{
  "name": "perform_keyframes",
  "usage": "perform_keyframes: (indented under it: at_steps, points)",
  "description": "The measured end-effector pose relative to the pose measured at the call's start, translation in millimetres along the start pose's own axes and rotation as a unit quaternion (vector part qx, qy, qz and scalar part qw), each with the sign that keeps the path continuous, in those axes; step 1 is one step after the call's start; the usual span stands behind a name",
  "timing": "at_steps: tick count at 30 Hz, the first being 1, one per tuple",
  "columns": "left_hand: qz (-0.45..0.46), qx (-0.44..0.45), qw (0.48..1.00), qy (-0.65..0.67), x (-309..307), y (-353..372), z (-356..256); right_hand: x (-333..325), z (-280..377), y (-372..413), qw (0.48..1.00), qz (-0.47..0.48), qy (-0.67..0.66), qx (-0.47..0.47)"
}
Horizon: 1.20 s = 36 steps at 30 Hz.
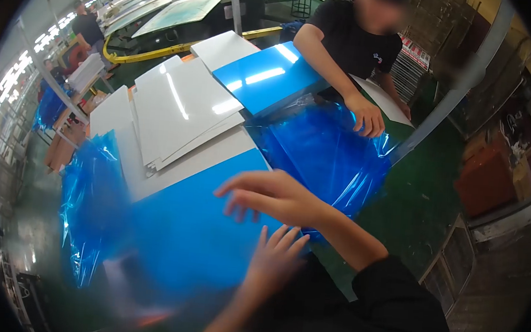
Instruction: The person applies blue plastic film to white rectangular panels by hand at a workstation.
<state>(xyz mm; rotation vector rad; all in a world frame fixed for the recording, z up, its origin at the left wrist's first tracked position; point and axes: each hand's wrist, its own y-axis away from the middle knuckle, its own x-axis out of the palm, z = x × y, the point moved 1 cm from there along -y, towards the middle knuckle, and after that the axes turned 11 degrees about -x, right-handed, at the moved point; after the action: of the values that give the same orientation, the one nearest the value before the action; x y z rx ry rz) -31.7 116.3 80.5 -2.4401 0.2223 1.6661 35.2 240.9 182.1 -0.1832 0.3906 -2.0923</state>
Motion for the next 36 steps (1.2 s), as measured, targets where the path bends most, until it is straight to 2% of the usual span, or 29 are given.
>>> perform_keyframes:
  at_steps: [3, 5, 8, 11, 14, 17, 24, 36]
  points:
    - [0.004, 0.033, 0.999, 0.025, 11, -17, -8, -18, 29, 67, 0.993, -0.105, 0.037, -0.033]
    - [0.026, 0.038, 0.999, 0.025, 15, -23, -13, -25, 31, 104, 0.975, -0.187, 0.120, -0.020]
    - [0.070, 0.028, 0.997, 0.012, 10, -24, -13, -31, 22, 146, 0.954, -0.270, 0.128, 0.040]
    - [0.063, 0.041, 0.997, 0.032, 8, -23, -10, -31, 6, 165, 0.945, -0.299, 0.125, 0.051]
    - [0.006, 0.057, 0.996, 0.073, 7, -25, -6, -24, -4, 170, 0.925, -0.325, 0.144, 0.134]
    - [-0.027, 0.030, 0.989, 0.145, 2, -21, -10, -22, 0, 162, 0.921, -0.262, 0.268, 0.109]
    - [-0.039, -0.004, 0.983, 0.178, -6, -22, -16, -22, -25, 164, 0.907, -0.225, 0.354, 0.035]
    - [-0.070, -0.028, 0.970, 0.229, 2, -21, -13, -16, -32, 158, 0.920, -0.204, 0.335, 0.030]
